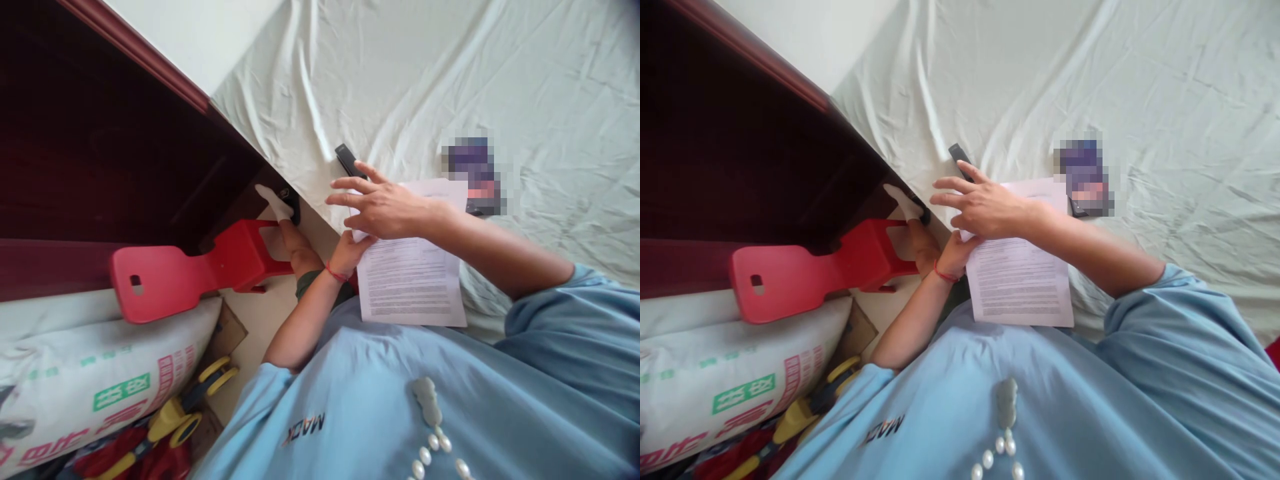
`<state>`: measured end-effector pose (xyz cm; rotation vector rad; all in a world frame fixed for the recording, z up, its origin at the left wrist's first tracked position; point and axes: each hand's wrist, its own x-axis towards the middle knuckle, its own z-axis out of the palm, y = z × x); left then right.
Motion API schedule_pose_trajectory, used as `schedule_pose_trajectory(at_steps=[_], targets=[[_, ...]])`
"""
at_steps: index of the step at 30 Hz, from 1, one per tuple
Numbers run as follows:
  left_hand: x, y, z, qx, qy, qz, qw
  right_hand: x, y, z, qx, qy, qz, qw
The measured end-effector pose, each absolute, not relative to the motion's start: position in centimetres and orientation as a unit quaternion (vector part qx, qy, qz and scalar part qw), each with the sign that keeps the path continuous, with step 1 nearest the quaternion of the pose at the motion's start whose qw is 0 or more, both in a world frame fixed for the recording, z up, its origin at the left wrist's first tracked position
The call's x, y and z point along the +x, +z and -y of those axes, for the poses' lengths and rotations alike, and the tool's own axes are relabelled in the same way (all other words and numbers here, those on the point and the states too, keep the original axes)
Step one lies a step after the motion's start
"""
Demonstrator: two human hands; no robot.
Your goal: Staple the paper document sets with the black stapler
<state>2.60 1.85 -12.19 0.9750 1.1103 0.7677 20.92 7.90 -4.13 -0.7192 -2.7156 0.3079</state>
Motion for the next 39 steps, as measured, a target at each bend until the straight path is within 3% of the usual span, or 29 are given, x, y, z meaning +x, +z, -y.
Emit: schedule_pose_trajectory(at_steps=[4,8,12,21,28,35,39], targets=[[2.6,-12.1,-1.7,0.42,0.321,-0.496,0.689,21.2,-4.8,-8.2,-0.255,0.097,0.946,0.174],[2.4,-11.9,-1.3,0.411,0.321,-0.487,0.701,21.8,-4.9,-8.4,-0.353,0.095,0.908,0.206],[2.6,-11.9,-0.9,0.413,0.323,-0.479,0.703,21.9,-4.6,-8.3,-0.442,0.121,0.874,0.161],[3.2,-12.7,-1.1,0.422,0.383,-0.51,0.644,21.4,-4.1,-8.5,-0.491,0.164,0.848,0.116],[3.5,-12.4,-1.7,0.352,0.393,-0.53,0.664,22.3,-6.3,-9.6,-0.539,0.223,0.809,0.069],[2.9,-11.5,-4.5,0.471,0.314,-0.638,0.522,22.4,-8.6,-11.4,-0.546,0.214,0.81,0.01],[2.8,-10.8,-6.2,0.481,0.266,-0.654,0.52,22.0,-8.7,-12.6,-0.552,0.205,0.809,-0.002]])
